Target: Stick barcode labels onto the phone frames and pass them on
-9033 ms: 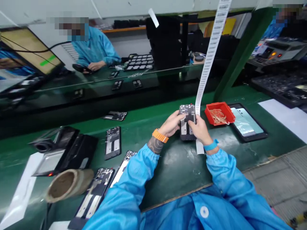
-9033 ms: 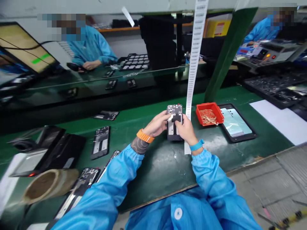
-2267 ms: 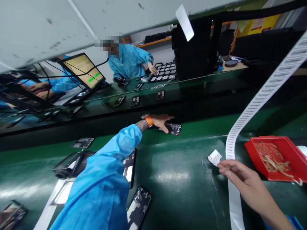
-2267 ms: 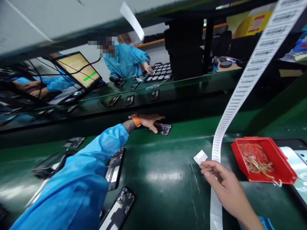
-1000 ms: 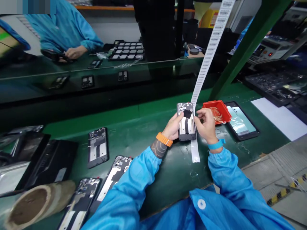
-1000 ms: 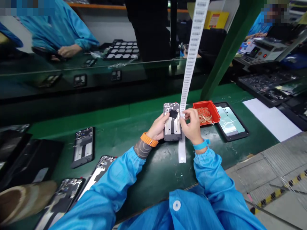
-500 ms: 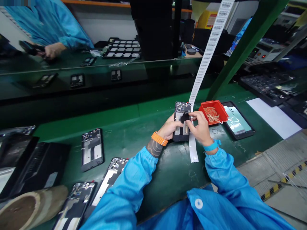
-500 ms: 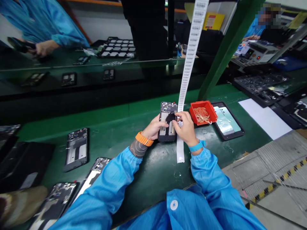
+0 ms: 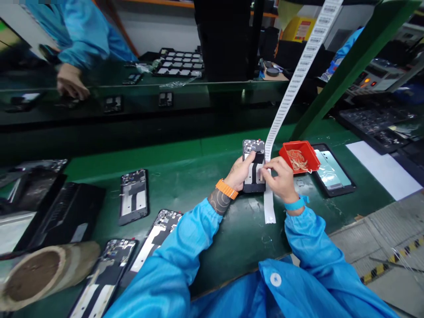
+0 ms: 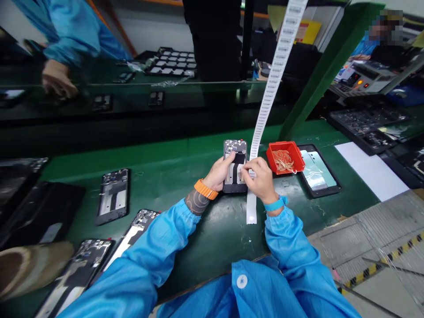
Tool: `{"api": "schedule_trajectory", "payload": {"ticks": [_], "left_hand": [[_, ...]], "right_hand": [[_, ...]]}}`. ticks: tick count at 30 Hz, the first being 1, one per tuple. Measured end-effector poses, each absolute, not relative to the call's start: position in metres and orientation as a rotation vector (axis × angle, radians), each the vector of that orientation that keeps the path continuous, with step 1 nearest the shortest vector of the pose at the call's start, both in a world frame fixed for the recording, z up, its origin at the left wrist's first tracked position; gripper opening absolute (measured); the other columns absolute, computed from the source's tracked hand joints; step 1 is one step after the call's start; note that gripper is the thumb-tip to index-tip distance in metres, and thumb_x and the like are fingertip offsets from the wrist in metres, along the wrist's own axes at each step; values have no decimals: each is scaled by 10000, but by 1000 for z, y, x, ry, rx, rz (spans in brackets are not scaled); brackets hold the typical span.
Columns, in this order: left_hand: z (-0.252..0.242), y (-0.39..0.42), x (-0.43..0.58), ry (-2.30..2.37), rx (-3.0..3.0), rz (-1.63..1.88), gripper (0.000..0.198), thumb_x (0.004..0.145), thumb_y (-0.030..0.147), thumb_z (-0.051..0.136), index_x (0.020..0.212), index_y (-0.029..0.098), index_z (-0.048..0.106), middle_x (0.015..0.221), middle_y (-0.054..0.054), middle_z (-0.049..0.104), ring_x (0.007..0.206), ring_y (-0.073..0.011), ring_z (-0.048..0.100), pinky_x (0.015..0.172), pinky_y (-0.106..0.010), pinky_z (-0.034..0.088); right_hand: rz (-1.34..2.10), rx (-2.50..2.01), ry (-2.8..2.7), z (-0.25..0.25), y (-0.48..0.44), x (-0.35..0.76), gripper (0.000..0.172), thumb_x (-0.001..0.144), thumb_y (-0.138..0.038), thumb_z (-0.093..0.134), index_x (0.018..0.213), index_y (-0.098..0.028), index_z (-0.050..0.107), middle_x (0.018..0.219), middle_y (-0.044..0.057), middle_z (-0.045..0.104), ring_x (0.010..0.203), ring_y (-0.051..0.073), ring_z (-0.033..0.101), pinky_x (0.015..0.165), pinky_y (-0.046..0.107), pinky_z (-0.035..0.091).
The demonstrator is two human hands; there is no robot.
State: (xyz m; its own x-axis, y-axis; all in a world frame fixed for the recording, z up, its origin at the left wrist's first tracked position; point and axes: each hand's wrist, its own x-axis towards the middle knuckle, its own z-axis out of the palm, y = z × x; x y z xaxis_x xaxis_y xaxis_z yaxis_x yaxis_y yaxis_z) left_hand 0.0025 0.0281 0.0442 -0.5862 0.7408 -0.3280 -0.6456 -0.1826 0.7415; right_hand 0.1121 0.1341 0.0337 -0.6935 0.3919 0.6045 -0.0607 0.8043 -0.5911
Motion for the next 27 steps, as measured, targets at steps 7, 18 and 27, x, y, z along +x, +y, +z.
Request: {"api": "schedule_trajectory", "payload": {"ticks": [7, 18, 27], "left_hand": [[46, 21, -4, 977, 325, 1765, 367, 695, 180, 753, 1051, 138, 674, 769, -40, 715, 640, -201, 685, 658, -335, 571], [50, 24, 3, 1159, 287, 1846, 263, 854, 358, 735, 1000, 149, 670, 795, -38, 725, 635, -160, 661, 608, -274, 539], [43, 25, 4, 1289, 572, 1859, 452, 865, 569, 683, 991, 135, 670, 868, -56, 723, 706, -162, 651, 649, -263, 528]], "right_hand": [[658, -275, -2196, 29, 135, 107, 254, 938, -281, 576, 1127, -252, 744, 1059, 95, 532, 959, 249, 565, 845, 452, 524], [632, -340, -2033, 27, 132, 107, 106, 863, -264, 671, 924, -218, 597, 891, 33, 541, 830, 210, 562, 783, 399, 510], [537, -271, -2188, 30, 132, 109, 105, 907, -228, 618, 980, -208, 690, 929, 73, 583, 914, 252, 595, 819, 429, 524]]}}
